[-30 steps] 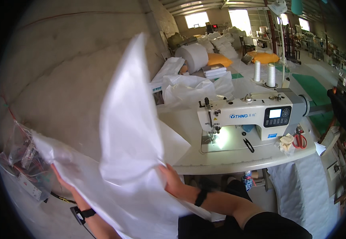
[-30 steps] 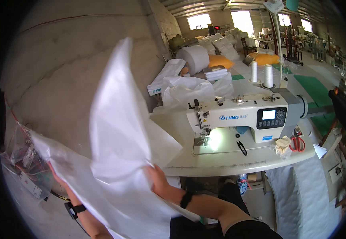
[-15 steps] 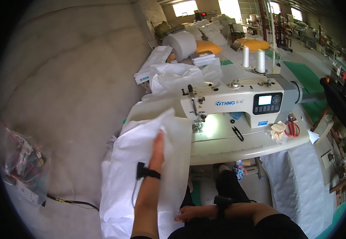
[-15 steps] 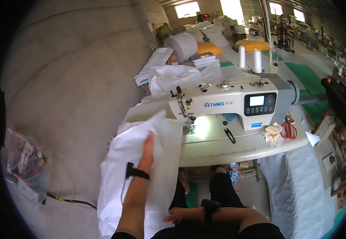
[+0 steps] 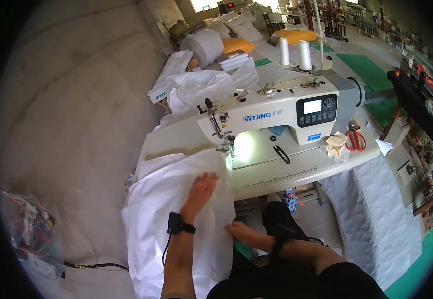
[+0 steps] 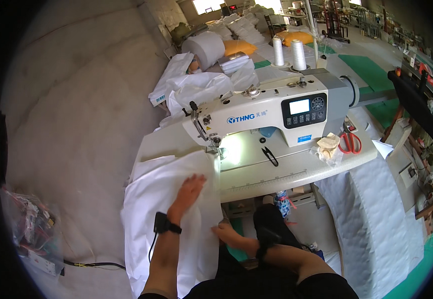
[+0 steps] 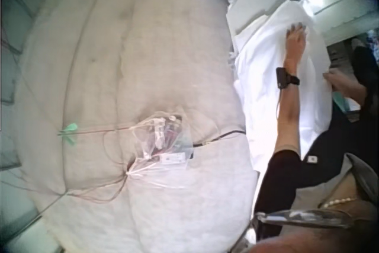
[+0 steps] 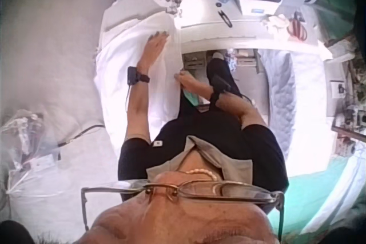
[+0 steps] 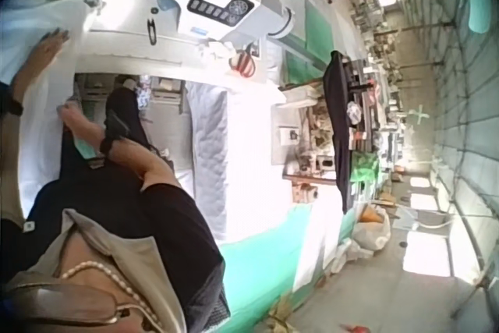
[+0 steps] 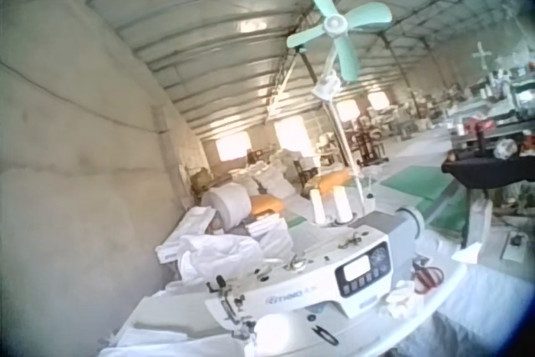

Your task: Sewing large white plastic sheets using an industrial sewing machine.

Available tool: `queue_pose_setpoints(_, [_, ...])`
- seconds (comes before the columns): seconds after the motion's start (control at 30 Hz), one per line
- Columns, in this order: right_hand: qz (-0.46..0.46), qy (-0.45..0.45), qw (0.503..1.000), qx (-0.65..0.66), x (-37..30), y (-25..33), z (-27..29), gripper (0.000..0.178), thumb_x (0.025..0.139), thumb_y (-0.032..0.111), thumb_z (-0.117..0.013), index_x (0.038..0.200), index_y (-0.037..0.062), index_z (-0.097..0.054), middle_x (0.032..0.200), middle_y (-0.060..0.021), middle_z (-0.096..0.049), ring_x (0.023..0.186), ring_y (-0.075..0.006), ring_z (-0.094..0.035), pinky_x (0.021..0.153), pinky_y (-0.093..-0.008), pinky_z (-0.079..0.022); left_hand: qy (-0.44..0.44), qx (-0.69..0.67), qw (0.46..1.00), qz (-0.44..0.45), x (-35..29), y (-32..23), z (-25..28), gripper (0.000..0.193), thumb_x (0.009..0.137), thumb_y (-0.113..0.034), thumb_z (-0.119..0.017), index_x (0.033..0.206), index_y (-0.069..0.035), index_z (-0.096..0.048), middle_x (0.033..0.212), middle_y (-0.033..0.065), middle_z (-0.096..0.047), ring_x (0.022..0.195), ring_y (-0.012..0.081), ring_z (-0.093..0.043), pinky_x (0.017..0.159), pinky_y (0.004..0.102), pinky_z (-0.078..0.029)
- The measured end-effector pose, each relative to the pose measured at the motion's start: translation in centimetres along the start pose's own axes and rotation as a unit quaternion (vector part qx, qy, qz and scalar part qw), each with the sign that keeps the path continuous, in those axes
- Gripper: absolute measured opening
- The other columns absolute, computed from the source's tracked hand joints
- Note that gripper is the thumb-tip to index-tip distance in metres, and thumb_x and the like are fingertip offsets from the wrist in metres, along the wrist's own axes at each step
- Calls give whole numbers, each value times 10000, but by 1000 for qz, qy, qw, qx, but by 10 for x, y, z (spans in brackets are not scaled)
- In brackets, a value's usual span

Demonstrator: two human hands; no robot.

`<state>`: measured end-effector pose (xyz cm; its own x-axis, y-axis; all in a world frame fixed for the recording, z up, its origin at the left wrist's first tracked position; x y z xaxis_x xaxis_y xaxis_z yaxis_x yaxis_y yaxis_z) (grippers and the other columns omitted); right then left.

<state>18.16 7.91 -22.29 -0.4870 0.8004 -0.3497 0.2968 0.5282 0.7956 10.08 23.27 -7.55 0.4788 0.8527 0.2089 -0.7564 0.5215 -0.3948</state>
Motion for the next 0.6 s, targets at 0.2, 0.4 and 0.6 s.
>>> queue_pose_setpoints(0.2, [-45, -39, 995, 83, -48, -2, 13, 346, 895, 254, -526, 1120, -9, -547, 998, -110, -610, 868, -223, -621, 759, -361, -515, 40, -266, 955, 121, -9, -17, -7, 292, 895, -181, -544, 1160, -83, -620, 1224, 147, -573, 1161, 280, -519, 946, 353, -426])
queue_pose_setpoints(0.4, [-72, -7, 997, -7, -72, 4, 6, 344, 891, 273, -536, 1087, -9, -558, 957, -94, -605, 834, -206, -610, 721, -337, -508, -189, -26, 977, 95, 19, 62, 37, 476, 824, -204, -623, 1236, 6, -511, 1210, 203, -528, 990, 294, -585, 834, 342, -474])
queue_pose_setpoints(0.6, [21, -104, 992, -65, -67, 40, 36, 451, 894, 330, -553, 1122, -57, -518, 1035, -127, -597, 899, -211, -609, 708, -323, -517, -14, 60, 985, 159, 51, 46, 34, 364, 801, -250, -632, 1099, -49, -579, 1084, 192, -539, 995, 336, -554, 848, 408, -461])
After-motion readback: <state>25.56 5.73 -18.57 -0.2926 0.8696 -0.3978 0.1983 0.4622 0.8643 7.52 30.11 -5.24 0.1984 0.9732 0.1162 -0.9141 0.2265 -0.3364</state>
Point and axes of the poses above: each hand's wrist, its own x-axis towards the middle knuckle, its own z-axis out of the back of the hand, y = z × x, the point moved 7 cm from there along x, towards the middle knuckle
